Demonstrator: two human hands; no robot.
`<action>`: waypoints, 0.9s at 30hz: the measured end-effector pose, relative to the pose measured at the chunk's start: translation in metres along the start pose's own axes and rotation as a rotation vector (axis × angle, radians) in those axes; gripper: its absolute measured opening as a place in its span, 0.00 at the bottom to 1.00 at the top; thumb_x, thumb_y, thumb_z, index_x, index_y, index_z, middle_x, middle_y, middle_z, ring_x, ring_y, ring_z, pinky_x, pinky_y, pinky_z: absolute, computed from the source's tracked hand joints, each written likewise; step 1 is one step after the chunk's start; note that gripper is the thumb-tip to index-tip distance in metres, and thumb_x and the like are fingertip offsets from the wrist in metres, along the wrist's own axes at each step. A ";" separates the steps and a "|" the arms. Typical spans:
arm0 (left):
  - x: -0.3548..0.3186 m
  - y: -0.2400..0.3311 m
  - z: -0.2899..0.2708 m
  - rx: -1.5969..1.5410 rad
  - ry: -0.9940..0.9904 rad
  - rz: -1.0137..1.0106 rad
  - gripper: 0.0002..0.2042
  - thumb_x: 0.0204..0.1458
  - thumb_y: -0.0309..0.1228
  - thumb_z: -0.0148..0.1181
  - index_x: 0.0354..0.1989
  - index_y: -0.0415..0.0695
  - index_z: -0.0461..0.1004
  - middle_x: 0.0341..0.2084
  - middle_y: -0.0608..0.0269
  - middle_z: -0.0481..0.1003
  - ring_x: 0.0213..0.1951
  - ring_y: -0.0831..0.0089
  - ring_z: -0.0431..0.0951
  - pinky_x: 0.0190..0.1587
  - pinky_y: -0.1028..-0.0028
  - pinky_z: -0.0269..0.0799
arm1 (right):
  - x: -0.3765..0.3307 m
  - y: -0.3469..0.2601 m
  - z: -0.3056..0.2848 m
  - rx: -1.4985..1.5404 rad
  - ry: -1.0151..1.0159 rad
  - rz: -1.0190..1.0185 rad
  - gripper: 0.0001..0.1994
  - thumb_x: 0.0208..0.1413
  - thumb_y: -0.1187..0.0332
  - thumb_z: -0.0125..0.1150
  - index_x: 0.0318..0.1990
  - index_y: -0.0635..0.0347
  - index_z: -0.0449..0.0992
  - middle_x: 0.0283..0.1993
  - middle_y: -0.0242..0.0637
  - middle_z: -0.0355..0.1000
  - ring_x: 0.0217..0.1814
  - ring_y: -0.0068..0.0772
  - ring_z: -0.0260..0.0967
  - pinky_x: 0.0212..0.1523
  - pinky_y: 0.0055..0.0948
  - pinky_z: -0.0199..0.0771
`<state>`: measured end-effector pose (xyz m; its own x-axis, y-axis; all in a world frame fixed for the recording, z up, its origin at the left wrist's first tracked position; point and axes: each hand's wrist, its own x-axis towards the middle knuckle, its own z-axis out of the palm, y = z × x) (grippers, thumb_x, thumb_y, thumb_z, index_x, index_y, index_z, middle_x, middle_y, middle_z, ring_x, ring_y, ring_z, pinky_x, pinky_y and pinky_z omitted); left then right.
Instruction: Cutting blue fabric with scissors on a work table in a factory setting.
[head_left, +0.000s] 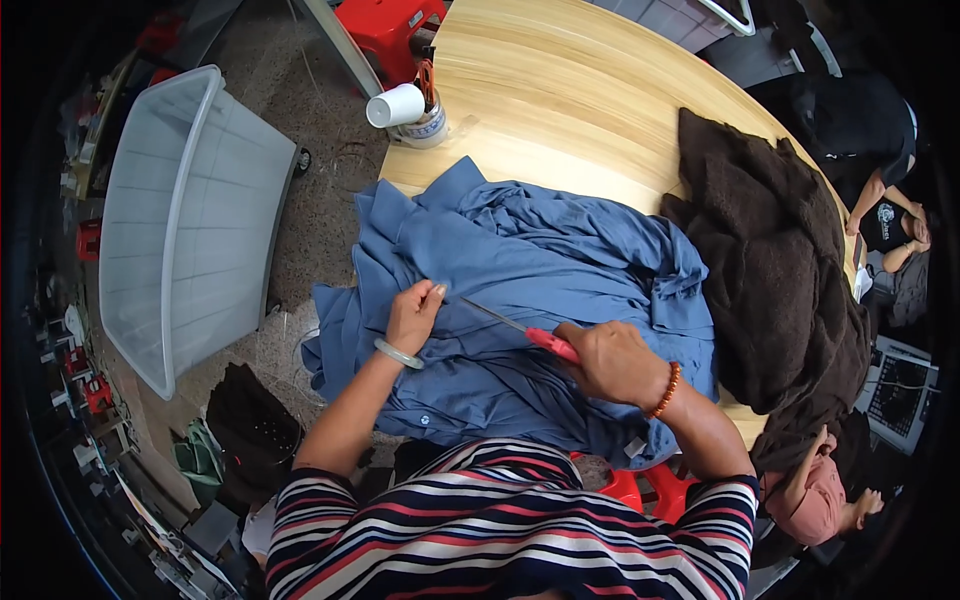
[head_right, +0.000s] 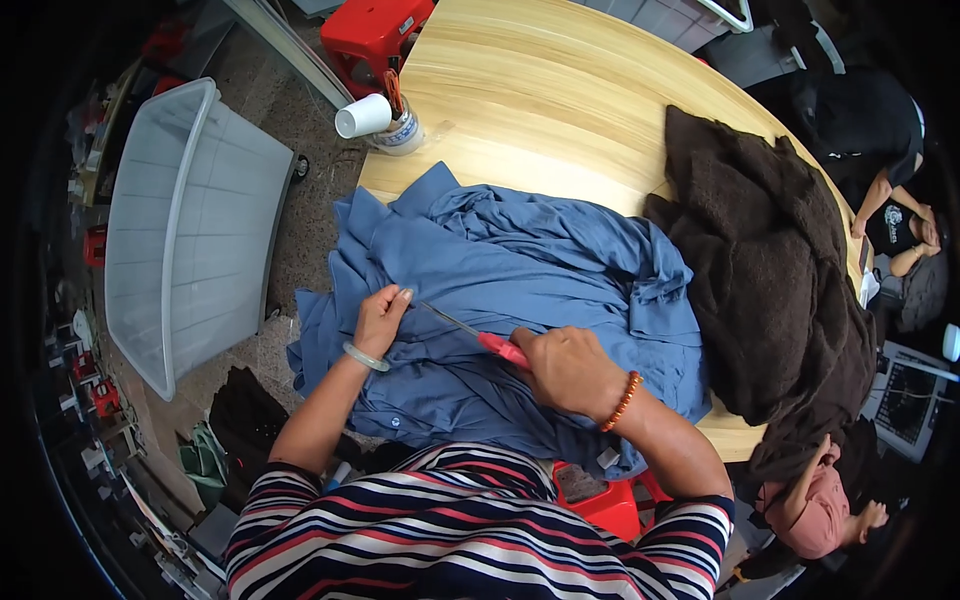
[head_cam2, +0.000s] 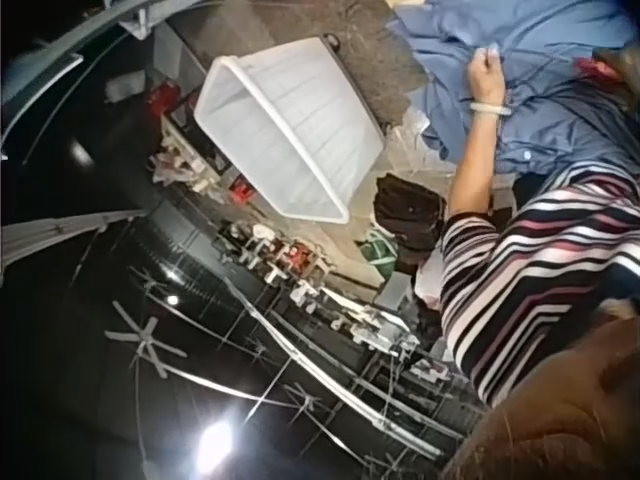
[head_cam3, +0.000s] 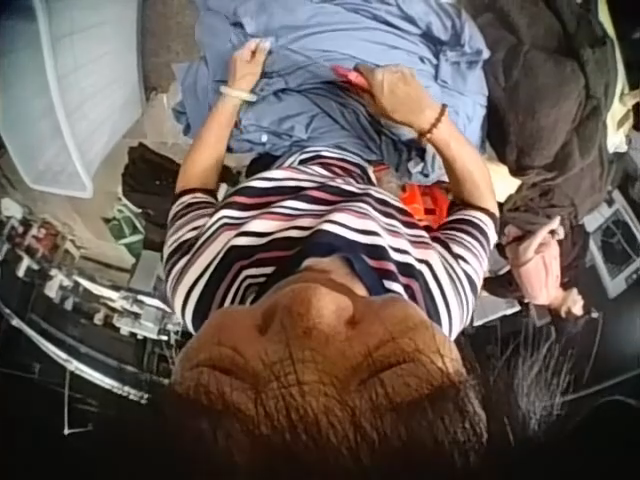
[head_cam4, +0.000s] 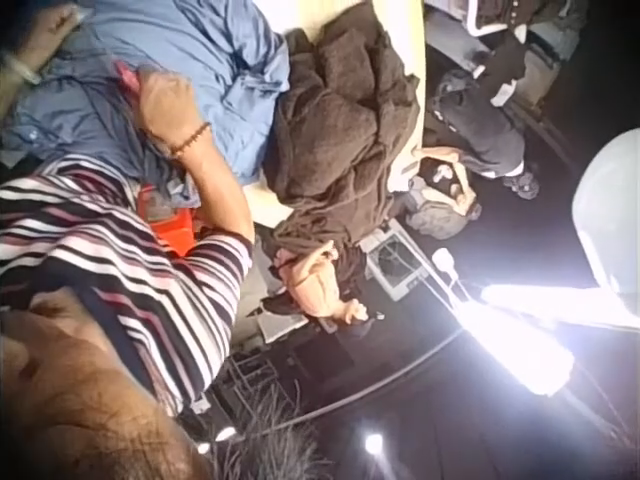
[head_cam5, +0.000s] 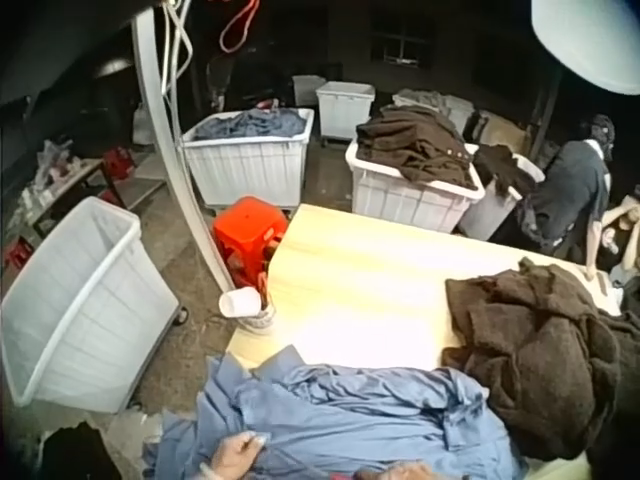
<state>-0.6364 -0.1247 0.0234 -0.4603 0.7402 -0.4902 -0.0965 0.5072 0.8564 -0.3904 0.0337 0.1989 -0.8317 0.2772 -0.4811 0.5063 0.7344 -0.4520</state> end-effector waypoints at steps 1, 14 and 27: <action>-0.003 0.027 -0.003 0.209 -0.047 0.132 0.08 0.52 0.33 0.62 0.26 0.42 0.73 0.21 0.69 0.74 0.24 0.80 0.70 0.28 0.79 0.64 | -0.004 0.000 -0.003 0.059 0.018 0.022 0.13 0.50 0.64 0.58 0.41 0.59 0.70 0.23 0.50 0.72 0.27 0.54 0.72 0.28 0.48 0.70; -0.006 0.086 -0.051 0.297 -0.364 0.151 0.07 0.55 0.30 0.58 0.30 0.41 0.69 0.19 0.75 0.65 0.24 0.86 0.61 0.27 0.81 0.56 | -0.020 -0.009 0.008 0.104 0.106 0.000 0.14 0.48 0.68 0.59 0.42 0.60 0.68 0.22 0.48 0.71 0.27 0.52 0.72 0.27 0.46 0.71; 0.024 0.075 -0.055 -0.506 -0.416 -0.119 0.06 0.60 0.34 0.52 0.40 0.47 0.71 0.35 0.76 0.72 0.41 0.86 0.69 0.46 0.81 0.64 | -0.008 -0.039 0.008 0.044 0.109 -0.084 0.11 0.51 0.64 0.58 0.39 0.58 0.70 0.17 0.45 0.69 0.21 0.50 0.70 0.22 0.44 0.68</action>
<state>-0.7034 -0.0934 0.0851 -0.0515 0.8521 -0.5208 -0.5744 0.4013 0.7134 -0.4020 -0.0025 0.2141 -0.8902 0.2834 -0.3567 0.4414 0.7306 -0.5210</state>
